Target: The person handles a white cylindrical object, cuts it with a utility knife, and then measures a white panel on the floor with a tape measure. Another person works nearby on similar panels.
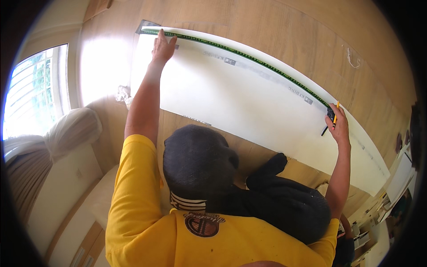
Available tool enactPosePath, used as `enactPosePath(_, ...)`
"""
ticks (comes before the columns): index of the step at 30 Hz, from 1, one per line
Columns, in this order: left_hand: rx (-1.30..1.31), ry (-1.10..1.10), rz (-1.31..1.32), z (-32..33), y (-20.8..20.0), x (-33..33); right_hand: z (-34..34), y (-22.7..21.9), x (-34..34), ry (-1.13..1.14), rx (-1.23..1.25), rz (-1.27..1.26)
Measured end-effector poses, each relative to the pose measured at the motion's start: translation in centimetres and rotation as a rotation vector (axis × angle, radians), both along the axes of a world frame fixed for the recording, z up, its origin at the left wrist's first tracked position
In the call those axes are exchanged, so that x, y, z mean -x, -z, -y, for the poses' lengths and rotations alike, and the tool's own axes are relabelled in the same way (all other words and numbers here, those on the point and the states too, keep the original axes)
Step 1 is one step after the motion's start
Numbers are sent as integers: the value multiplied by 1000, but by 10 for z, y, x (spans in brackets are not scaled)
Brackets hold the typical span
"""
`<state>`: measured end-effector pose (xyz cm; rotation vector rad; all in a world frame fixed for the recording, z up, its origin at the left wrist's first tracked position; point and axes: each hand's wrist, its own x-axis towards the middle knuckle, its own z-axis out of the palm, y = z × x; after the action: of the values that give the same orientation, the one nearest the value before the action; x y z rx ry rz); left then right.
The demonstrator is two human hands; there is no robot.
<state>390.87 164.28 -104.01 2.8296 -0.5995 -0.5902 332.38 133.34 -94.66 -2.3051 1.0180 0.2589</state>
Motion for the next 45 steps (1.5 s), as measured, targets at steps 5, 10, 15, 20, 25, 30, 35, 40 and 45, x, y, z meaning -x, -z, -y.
enactPosePath(5,-33,-32,38,9,12,3,2,-2,5,-35,55,55)
enactPosePath(10,61,25,58,18,1,8,14,11,21,-17,51,64)
enactPosePath(15,303,24,-86,18,-26,23,11,11,38,40,53,29)
enactPosePath(20,163,61,223,10,-8,18,15,11,60,27,107,70)
enactPosePath(25,45,21,189,-1,-4,-8,3,11,63,5,150,59)
enactPosePath(30,-41,56,236,-2,10,-55,-4,8,55,70,78,12)
enactPosePath(35,127,-21,389,-33,48,-105,3,6,52,103,66,18)
enactPosePath(40,121,-171,333,-38,49,-115,4,8,55,107,81,17)
enactPosePath(45,118,-129,269,-44,34,-116,6,15,50,76,86,-14)
